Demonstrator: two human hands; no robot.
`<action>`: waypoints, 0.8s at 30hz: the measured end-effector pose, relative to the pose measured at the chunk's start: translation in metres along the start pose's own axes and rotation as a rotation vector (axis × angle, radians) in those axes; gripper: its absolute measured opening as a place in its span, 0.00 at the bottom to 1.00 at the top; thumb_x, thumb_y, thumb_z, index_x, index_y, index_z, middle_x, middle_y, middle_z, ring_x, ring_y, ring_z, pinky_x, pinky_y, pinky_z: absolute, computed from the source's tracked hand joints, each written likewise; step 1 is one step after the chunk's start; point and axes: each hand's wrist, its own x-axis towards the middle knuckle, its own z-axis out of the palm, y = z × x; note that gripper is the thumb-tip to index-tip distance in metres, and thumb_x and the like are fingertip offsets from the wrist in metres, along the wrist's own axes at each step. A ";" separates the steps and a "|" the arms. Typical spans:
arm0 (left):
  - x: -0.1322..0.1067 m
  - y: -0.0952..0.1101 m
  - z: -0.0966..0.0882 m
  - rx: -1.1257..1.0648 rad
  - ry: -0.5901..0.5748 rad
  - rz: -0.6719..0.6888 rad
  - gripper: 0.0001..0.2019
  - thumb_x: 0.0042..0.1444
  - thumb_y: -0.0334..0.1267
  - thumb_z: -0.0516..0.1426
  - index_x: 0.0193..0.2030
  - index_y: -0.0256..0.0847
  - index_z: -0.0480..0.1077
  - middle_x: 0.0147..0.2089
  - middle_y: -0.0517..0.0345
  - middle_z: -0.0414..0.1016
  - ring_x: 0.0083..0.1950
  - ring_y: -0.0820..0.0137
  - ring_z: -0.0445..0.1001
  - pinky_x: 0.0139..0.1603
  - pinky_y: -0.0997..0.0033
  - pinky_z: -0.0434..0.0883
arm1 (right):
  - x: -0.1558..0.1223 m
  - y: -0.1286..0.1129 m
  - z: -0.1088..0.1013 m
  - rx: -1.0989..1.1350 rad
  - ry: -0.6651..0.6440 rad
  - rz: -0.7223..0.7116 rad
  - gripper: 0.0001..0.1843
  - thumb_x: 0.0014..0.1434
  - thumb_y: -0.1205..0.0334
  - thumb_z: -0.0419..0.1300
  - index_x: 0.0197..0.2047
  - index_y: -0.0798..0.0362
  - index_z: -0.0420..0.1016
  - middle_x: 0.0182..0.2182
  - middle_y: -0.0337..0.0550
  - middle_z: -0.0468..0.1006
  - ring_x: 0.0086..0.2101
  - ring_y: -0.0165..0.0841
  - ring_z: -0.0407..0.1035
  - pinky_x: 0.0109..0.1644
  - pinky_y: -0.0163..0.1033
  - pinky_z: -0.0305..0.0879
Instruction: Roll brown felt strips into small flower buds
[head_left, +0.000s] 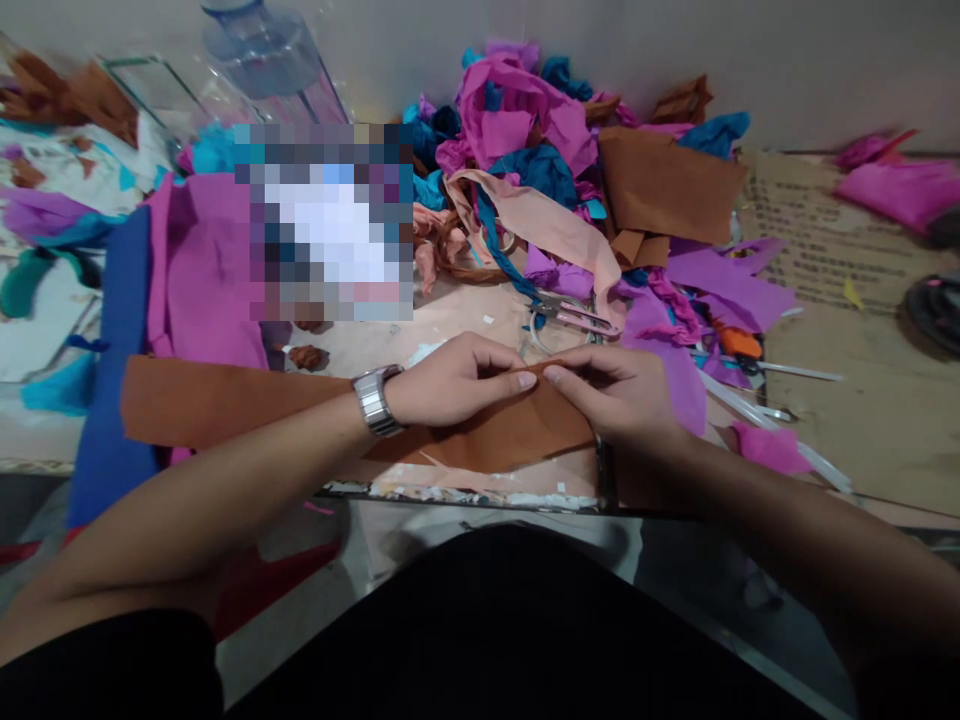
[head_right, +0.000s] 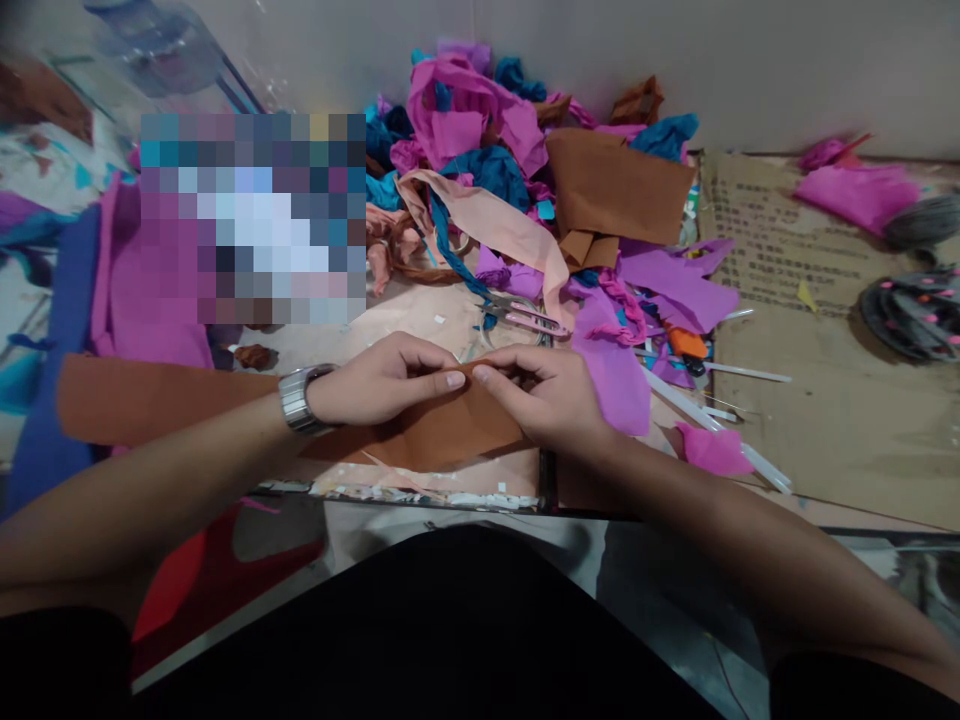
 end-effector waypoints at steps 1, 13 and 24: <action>0.000 0.000 0.000 -0.003 -0.004 -0.002 0.22 0.67 0.52 0.58 0.28 0.37 0.69 0.24 0.65 0.56 0.27 0.77 0.54 0.26 0.75 0.55 | 0.000 0.000 0.000 0.010 -0.001 0.005 0.09 0.63 0.55 0.68 0.38 0.51 0.87 0.30 0.42 0.87 0.25 0.31 0.75 0.27 0.35 0.70; 0.001 0.002 0.002 -0.049 0.011 -0.044 0.20 0.68 0.51 0.57 0.32 0.36 0.73 0.27 0.63 0.61 0.30 0.75 0.57 0.32 0.74 0.58 | -0.003 0.001 0.000 -0.108 0.024 -0.201 0.05 0.63 0.60 0.68 0.41 0.49 0.86 0.33 0.41 0.86 0.25 0.28 0.71 0.29 0.35 0.70; 0.002 0.003 0.000 -0.108 0.022 -0.060 0.17 0.67 0.47 0.58 0.35 0.36 0.78 0.31 0.60 0.72 0.32 0.74 0.64 0.37 0.73 0.65 | 0.000 0.005 -0.005 -0.231 0.025 -0.444 0.10 0.65 0.64 0.66 0.48 0.46 0.87 0.35 0.41 0.87 0.29 0.30 0.77 0.35 0.36 0.74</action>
